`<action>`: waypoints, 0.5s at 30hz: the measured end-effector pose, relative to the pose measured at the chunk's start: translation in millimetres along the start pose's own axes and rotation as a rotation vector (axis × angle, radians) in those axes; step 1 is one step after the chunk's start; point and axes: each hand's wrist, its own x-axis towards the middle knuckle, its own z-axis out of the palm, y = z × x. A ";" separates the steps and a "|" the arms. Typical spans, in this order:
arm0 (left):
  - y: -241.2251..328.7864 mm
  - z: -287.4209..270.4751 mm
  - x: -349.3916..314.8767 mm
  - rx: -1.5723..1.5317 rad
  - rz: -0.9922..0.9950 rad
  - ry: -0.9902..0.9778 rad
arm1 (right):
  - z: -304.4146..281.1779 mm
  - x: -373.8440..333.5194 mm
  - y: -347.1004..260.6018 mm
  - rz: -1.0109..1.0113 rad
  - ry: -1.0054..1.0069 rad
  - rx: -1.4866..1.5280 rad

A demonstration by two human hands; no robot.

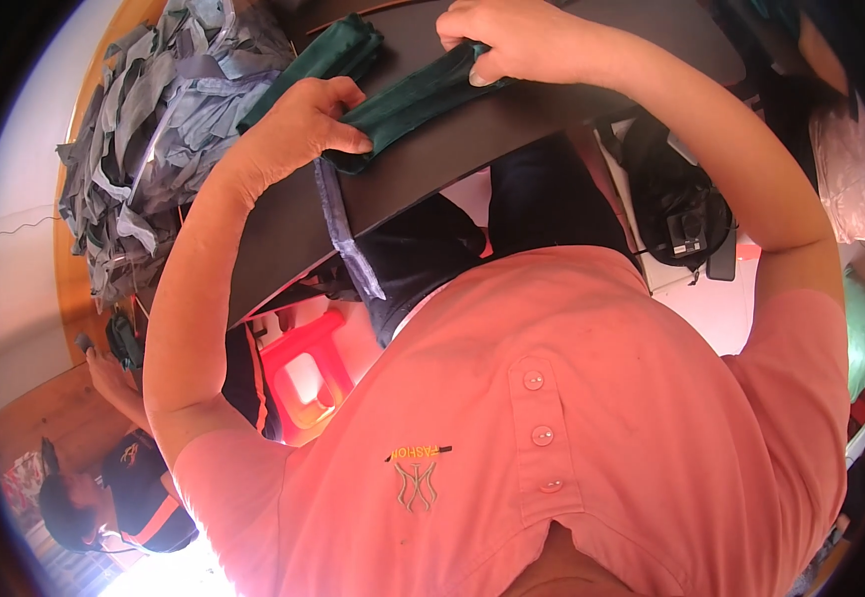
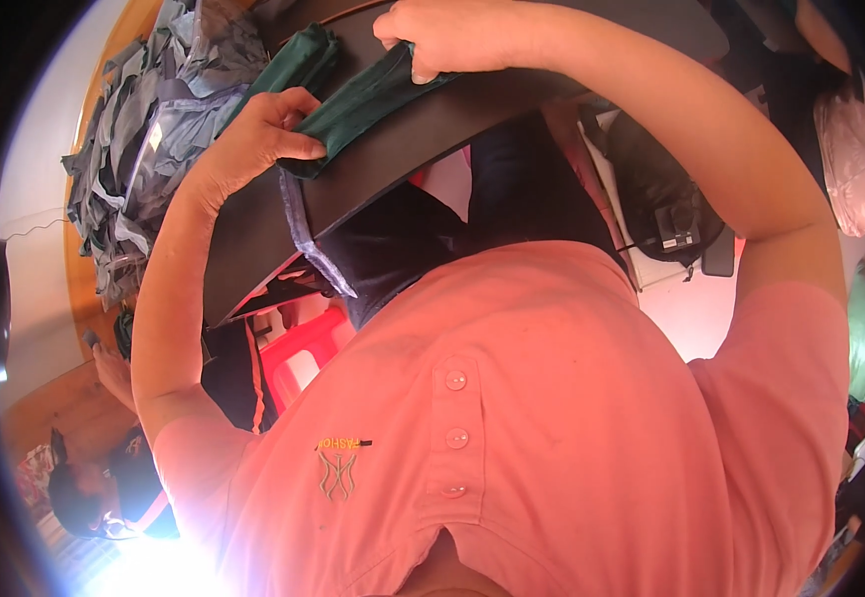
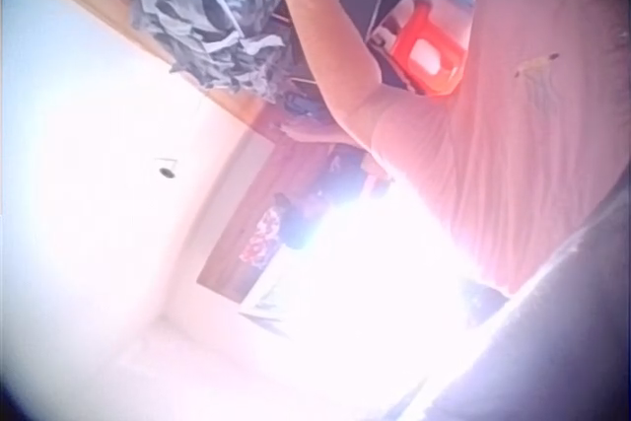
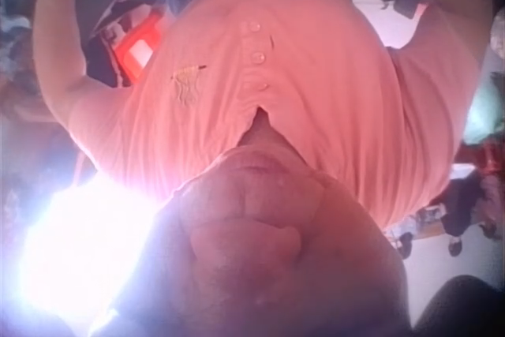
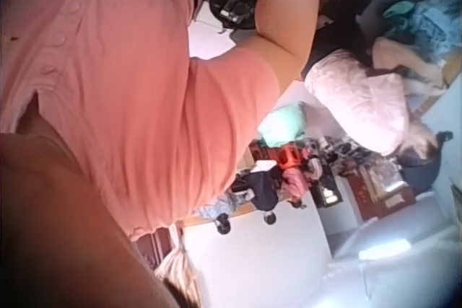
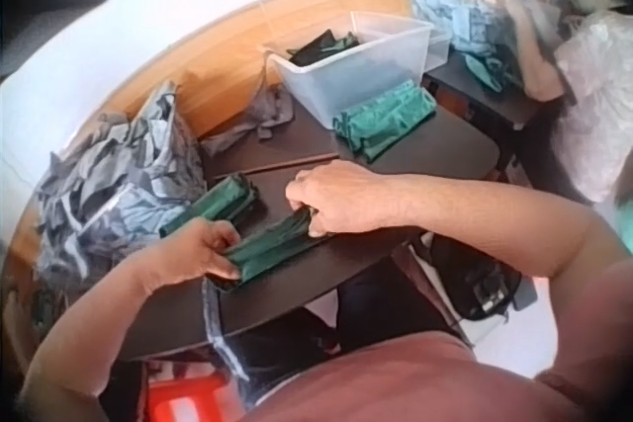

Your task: The recorder is folding small rectangular strips of green fabric and stacking them neatly into a plastic container.

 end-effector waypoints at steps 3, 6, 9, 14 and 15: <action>4.1 7.8 -6.5 0.075 0.000 0.043 | 7.1 -9.0 -3.4 -0.028 0.035 -0.058; -0.6 20.1 -18.1 0.339 0.179 0.266 | 20.4 -19.6 0.6 -0.094 0.182 -0.117; -6.2 36.6 -25.3 0.466 0.467 0.536 | 35.9 -31.0 13.2 -0.070 0.255 -0.097; -6.2 59.8 -44.2 0.201 0.450 0.643 | 43.3 -33.5 19.9 -0.185 0.418 0.074; -5.5 61.6 -49.0 0.197 0.451 0.649 | 42.7 -34.0 22.5 -0.190 0.415 0.069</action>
